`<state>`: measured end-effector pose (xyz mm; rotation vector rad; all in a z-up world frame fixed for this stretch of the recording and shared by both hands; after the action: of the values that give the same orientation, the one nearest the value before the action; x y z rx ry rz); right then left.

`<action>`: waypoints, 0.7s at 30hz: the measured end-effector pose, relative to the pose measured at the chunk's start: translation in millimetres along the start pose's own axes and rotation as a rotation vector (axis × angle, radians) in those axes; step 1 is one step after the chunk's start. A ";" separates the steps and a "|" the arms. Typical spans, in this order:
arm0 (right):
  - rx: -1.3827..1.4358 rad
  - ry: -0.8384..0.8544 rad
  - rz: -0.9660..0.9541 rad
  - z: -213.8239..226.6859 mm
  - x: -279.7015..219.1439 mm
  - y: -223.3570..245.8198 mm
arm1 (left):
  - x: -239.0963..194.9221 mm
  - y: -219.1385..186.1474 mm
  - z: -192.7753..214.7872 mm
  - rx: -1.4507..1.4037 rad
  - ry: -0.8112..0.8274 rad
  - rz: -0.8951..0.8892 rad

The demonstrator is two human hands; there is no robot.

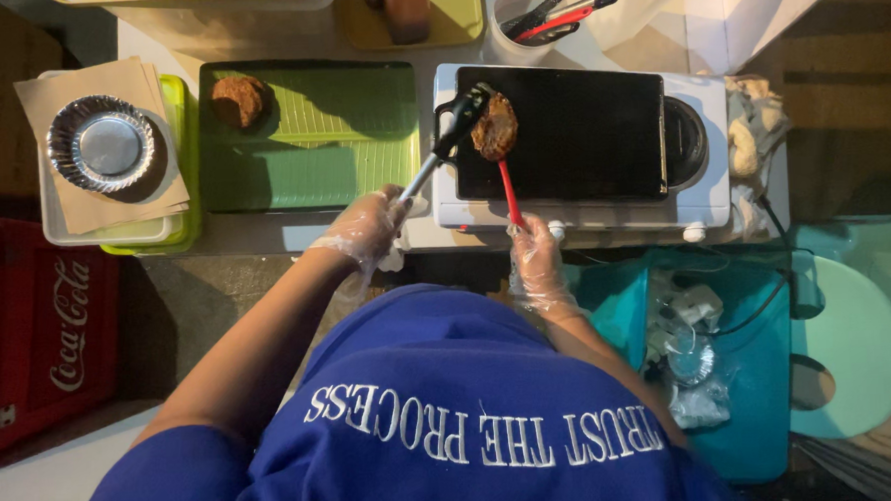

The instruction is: The person flips burger patties on a hot griddle using a pair of tongs and a spatula.

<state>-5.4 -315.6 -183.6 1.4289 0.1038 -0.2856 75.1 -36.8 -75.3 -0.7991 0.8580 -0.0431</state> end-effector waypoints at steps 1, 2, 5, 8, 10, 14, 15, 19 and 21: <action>0.044 0.010 0.028 -1.0 2.6 -4.2 | 2.5 -6.8 -1.2 0.043 -0.004 -0.051; 0.087 0.018 0.055 0.8 2.9 -8.4 | 4.6 -8.2 -3.8 0.067 0.000 -0.048; 0.043 -0.044 0.089 16.5 -0.9 -14.5 | 10.7 -23.1 -12.7 0.117 0.013 -0.078; -0.081 -0.115 0.283 40.9 -15.3 16.8 | 14.5 -41.6 -22.5 0.087 0.051 -0.122; -0.235 -0.212 0.391 60.1 -29.0 47.5 | 19.1 -43.2 -31.3 0.018 0.110 -0.070; -0.870 -0.298 0.466 65.0 -54.2 103.9 | 25.3 -29.2 -22.5 -0.321 0.113 -0.060; -1.001 -0.251 0.376 56.0 -50.9 102.5 | 23.3 -16.6 -16.3 -0.465 0.106 -0.050; -1.310 -0.160 0.226 22.2 -50.6 101.2 | 11.5 20.6 5.5 -0.578 0.060 -0.062; -1.282 -0.152 0.202 22.5 -53.4 103.3 | 5.7 31.6 9.0 -0.448 0.039 0.005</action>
<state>-32.4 -318.9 -68.3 0.1389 0.0032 -0.1029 76.6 -10.6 -95.9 -1.2183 0.9192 0.1432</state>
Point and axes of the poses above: each hand's wrist, its own x-axis towards the middle knuckle, its own z-axis out of the back of the hand, y = z × x, the point moved 10 cm from there along x, towards the middle knuckle, and after that the axes turned 7 degrees about y, right-handed, at the moved point
